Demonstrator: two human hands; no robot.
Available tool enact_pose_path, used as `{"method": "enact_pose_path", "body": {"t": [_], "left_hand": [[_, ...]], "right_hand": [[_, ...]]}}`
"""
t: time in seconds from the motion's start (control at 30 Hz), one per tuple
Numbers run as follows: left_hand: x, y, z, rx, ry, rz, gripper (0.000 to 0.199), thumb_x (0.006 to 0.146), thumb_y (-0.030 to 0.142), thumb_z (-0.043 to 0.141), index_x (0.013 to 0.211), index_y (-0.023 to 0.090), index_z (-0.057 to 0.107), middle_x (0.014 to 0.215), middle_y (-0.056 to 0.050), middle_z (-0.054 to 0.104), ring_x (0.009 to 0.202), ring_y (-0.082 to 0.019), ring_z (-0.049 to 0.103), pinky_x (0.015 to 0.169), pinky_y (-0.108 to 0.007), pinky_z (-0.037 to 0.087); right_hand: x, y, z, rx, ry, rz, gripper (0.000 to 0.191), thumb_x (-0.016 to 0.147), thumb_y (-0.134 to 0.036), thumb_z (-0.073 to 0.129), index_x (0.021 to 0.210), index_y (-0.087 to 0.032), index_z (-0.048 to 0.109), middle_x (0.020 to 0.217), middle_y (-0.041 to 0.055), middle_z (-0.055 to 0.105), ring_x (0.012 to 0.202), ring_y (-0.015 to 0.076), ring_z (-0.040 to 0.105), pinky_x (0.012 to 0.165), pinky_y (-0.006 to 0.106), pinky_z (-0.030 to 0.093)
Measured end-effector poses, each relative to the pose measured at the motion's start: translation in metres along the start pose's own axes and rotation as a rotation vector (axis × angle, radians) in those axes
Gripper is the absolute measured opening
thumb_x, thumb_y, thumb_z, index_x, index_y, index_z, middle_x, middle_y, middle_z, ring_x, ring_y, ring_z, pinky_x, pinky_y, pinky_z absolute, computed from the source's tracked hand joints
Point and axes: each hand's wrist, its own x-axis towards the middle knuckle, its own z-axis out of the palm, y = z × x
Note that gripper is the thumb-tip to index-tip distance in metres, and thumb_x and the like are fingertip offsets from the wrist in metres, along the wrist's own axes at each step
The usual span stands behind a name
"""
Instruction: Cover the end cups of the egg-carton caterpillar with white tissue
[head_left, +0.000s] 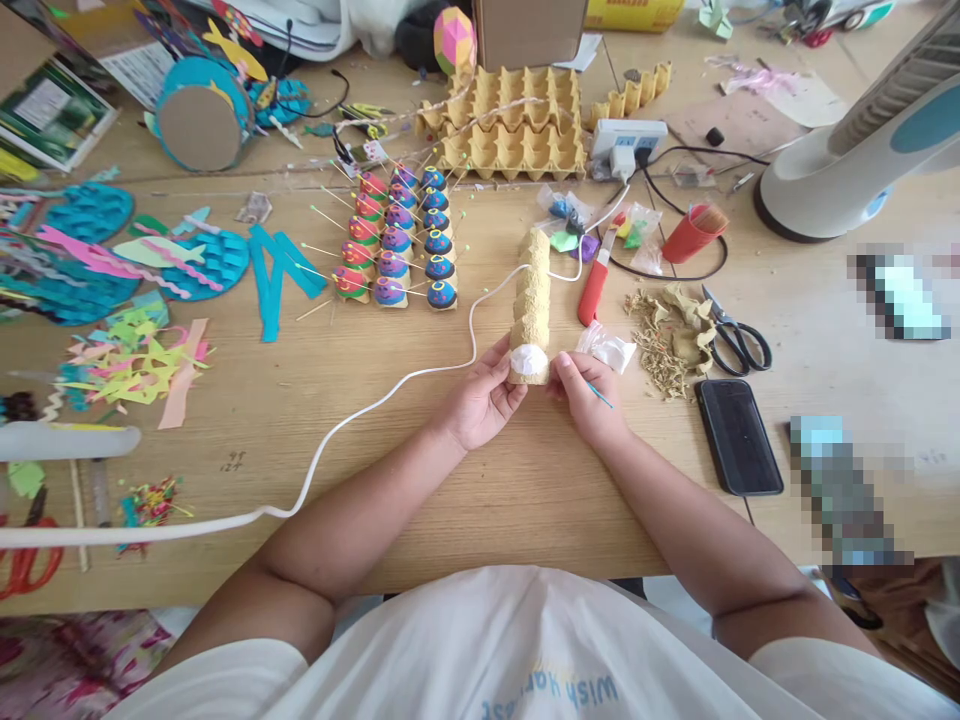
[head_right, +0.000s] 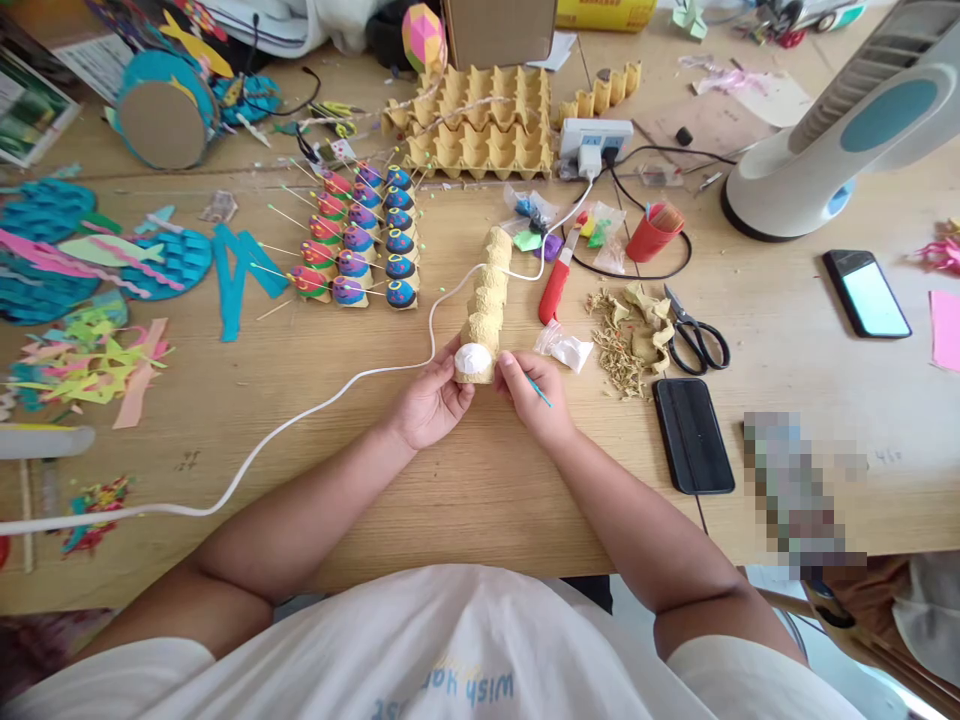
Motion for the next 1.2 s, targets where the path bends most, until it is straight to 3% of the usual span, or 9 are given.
{"method": "enact_pose_path", "body": {"t": [0.33, 0.53, 0.83, 1.2], "left_hand": [[0.0, -0.001, 0.001, 0.027, -0.01, -0.024, 0.043, 0.099, 0.008, 0.071, 0.138, 0.026, 0.072, 0.109, 0.0, 0.083, 0.088, -0.008, 0.079, 0.074, -0.014, 0.064], [0.001, -0.002, -0.002, -0.001, -0.035, -0.021, 0.037, 0.098, 0.01, 0.074, 0.132, 0.024, 0.075, 0.113, -0.002, 0.083, 0.09, -0.008, 0.079, 0.074, -0.014, 0.064], [0.0, 0.0, 0.001, -0.04, -0.045, -0.042, 0.021, 0.101, 0.013, 0.069, 0.12, 0.02, 0.077, 0.112, -0.002, 0.083, 0.09, -0.009, 0.079, 0.076, -0.017, 0.066], [0.001, -0.003, -0.003, 0.048, -0.039, 0.022, 0.038, 0.091, 0.019, 0.085, 0.127, 0.024, 0.077, 0.11, 0.0, 0.083, 0.089, -0.008, 0.078, 0.072, -0.013, 0.062]], "right_hand": [[0.001, 0.003, 0.006, 0.226, 0.04, 0.165, 0.062, 0.073, -0.079, 0.086, 0.061, -0.021, 0.068, 0.054, 0.0002, 0.065, 0.05, 0.0102, 0.049, 0.049, 0.027, 0.034], [0.0, 0.001, 0.009, 0.345, 0.046, 0.185, 0.051, 0.066, -0.067, 0.097, 0.074, -0.022, 0.075, 0.06, -0.0028, 0.066, 0.056, 0.01, 0.056, 0.055, 0.025, 0.043], [0.001, 0.003, 0.01, 0.408, 0.054, 0.177, 0.049, 0.064, -0.063, 0.1, 0.077, -0.023, 0.076, 0.062, -0.004, 0.067, 0.06, 0.01, 0.06, 0.06, 0.025, 0.049], [0.0, 0.01, 0.007, 0.367, 0.012, 0.157, 0.043, 0.071, -0.061, 0.098, 0.079, -0.023, 0.077, 0.066, -0.0039, 0.069, 0.061, 0.0098, 0.06, 0.062, 0.025, 0.049]]}}
